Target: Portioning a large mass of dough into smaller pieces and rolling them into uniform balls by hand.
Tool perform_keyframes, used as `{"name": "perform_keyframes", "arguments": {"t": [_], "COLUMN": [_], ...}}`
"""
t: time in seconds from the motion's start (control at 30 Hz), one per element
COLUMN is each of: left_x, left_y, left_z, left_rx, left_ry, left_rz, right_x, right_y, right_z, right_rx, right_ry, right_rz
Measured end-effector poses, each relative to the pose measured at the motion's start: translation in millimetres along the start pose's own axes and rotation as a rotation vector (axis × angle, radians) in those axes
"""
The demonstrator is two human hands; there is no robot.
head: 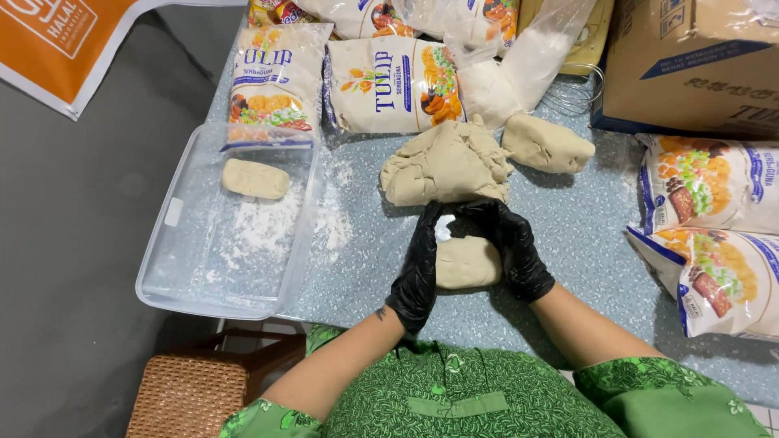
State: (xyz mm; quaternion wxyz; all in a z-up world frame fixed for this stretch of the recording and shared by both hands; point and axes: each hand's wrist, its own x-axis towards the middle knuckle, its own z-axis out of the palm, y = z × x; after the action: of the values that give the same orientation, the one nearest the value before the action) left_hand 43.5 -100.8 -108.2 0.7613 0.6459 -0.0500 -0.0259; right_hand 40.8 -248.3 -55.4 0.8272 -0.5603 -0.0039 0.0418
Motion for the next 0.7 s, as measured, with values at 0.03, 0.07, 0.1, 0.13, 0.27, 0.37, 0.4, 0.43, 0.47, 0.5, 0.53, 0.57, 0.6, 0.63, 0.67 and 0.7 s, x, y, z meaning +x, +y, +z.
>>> {"name": "perform_keyframes", "arguments": {"t": [0.03,0.07,0.1,0.13,0.27,0.37,0.4,0.43,0.47,0.5,0.53,0.57,0.6,0.63,0.67,0.7], "left_x": [5.5,-4.9,-15.5,-25.9,-43.8,-50.0,-51.7,-53.4,-57.1,-61.0,-62.0,-58.0,-54.3,-50.7,-45.9,-40.9], "left_y": [-8.2,17.4,43.2,69.0,88.1,84.9,86.8,88.7,83.3,78.3,73.7,80.9,88.0,95.4,92.8,90.5], "left_z": [1.1,-9.3,-19.5,-29.4,-56.2,-58.2,-55.8,-53.5,-55.9,-58.3,-60.2,-56.8,-53.0,-49.1,-51.5,-53.9], "left_rx": [-0.022,-0.017,0.146,0.309,1.017,1.045,0.890,0.734,0.734,0.650,0.566,0.565,0.618,0.671,0.672,0.786], "left_ry": [-0.014,-0.011,-0.061,-0.112,-0.194,-0.309,-0.306,-0.300,-0.301,-0.347,-0.392,-0.393,-0.401,-0.407,-0.404,-0.375], "left_rz": [-0.001,0.001,0.069,0.137,0.186,0.192,0.126,0.061,0.059,0.075,0.098,0.102,0.188,0.275,0.283,0.335], "right_x": [2.6,1.5,0.3,-0.9,-37.7,-55.4,-61.2,-67.0,-71.8,-76.7,-79.7,-76.4,-73.1,-69.9,-67.2,-64.5], "right_y": [0.9,-3.4,-7.6,-12.0,-33.3,-61.5,-71.1,-80.7,-84.1,-87.8,-92.6,-86.2,-80.1,-74.4,-75.5,-77.0], "right_z": [0.4,3.4,6.5,9.5,0.8,18.8,23.3,27.8,28.8,29.8,30.6,24.4,17.8,11.3,14.9,18.6], "right_rx": [-0.030,-0.026,-0.124,-0.222,-1.457,-1.421,-1.338,-1.253,-1.253,-1.185,-1.118,-1.120,-1.076,-1.029,-1.032,-1.055], "right_ry": [-0.040,-0.044,-0.150,-0.254,-0.155,-0.190,-0.151,-0.112,-0.113,-0.162,-0.208,-0.205,-0.222,-0.237,-0.237,-0.233], "right_rz": [-0.002,-0.003,-0.086,-0.171,-0.234,0.098,0.194,0.289,0.292,0.226,0.155,0.152,0.039,-0.072,-0.080,-0.066]}}
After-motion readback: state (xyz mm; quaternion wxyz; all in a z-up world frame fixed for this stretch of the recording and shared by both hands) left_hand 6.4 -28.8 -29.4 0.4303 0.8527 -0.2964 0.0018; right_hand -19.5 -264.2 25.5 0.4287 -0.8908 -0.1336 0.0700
